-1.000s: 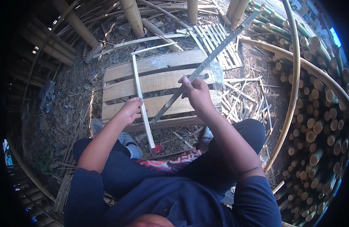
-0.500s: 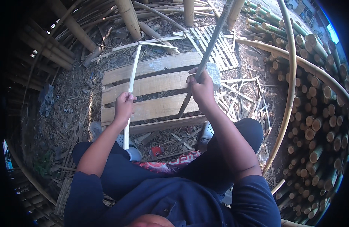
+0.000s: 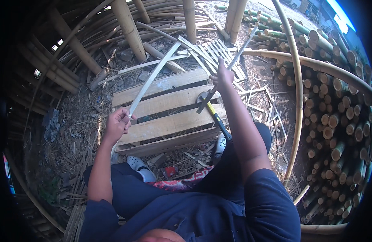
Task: The person assembles bamboo parts by aligning strips of wood and using a hammer to drive nails through them, while holding a large stone on the workspace to provide stability.
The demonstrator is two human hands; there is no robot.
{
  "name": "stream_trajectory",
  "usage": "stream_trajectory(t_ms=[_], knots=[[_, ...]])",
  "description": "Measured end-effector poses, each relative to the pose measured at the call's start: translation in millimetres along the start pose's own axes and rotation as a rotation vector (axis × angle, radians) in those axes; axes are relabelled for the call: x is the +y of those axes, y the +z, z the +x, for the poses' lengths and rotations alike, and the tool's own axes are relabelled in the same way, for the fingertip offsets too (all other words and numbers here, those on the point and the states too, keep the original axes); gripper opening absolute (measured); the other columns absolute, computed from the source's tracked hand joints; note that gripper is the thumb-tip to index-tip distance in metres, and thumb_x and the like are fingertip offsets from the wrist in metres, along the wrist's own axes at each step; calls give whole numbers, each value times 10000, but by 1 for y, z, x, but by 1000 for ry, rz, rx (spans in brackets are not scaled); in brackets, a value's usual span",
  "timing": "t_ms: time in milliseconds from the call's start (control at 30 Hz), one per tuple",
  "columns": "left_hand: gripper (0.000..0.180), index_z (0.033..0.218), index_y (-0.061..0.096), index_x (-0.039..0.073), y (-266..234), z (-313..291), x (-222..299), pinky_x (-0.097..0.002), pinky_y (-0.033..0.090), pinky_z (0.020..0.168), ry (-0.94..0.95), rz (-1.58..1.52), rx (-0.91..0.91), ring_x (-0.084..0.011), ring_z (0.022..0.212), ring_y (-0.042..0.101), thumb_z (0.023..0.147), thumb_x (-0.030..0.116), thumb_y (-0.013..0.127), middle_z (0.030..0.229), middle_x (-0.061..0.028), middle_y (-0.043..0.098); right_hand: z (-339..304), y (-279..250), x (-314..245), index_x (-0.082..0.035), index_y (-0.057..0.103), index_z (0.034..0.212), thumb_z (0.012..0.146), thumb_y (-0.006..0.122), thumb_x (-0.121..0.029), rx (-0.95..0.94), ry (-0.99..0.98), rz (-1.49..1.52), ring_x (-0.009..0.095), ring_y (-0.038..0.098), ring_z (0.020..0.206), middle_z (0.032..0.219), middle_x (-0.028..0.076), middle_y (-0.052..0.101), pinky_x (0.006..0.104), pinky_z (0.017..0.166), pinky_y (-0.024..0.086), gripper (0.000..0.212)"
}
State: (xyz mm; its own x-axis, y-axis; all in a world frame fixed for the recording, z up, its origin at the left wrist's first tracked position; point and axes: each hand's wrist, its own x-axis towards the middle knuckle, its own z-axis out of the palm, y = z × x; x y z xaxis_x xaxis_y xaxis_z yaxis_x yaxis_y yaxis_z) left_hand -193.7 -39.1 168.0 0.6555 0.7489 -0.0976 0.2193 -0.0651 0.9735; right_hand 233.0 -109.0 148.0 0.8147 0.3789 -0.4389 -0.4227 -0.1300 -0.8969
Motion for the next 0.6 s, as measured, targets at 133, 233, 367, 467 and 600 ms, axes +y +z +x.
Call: stream_trajectory(t_ms=[133, 233, 367, 467, 600], knots=[[111, 948, 540, 19, -7, -9, 6, -199, 366, 488, 41, -45, -78, -30, 574, 404, 982, -72, 487, 945, -90, 680, 27, -4, -11, 73, 592, 1136, 851, 812, -221, 115, -7, 308, 257, 726, 716, 935, 176, 690, 263, 455, 482, 464], [127, 922, 529, 15, -14, -11, 6, -199, 360, 483, 50, 13, -125, -29, 576, 411, 966, -95, 482, 957, -107, 687, 59, -11, -25, 77, 634, 913, 771, 789, 38, 203, -35, 443, 199, 648, 604, 807, 136, 657, 276, 471, 502, 213], [136, 904, 527, 12, -33, -19, 9, -198, 355, 480, 14, 1, -119, -29, 575, 417, 955, -107, 483, 946, -118, 690, 63, -15, -58, 23, 716, 857, 821, 798, -76, 137, -206, 228, 144, 545, 537, 755, 81, 636, 272, 473, 408, 133], [120, 899, 510, 50, -45, -26, 15, -206, 367, 481, -33, 43, -157, -39, 568, 445, 948, -56, 534, 917, -141, 693, 58, -25, -89, -33, 709, 758, 776, 853, -134, 12, -397, 33, 136, 543, 572, 731, 43, 608, 279, 528, 433, 177], [183, 896, 586, 6, -55, -32, 14, -220, 357, 472, -13, 99, -244, -38, 555, 440, 917, -140, 478, 892, -127, 701, 34, -28, -135, -27, 654, 786, 746, 871, -140, -73, -640, -223, 110, 553, 562, 688, 26, 589, 265, 512, 432, 248]])
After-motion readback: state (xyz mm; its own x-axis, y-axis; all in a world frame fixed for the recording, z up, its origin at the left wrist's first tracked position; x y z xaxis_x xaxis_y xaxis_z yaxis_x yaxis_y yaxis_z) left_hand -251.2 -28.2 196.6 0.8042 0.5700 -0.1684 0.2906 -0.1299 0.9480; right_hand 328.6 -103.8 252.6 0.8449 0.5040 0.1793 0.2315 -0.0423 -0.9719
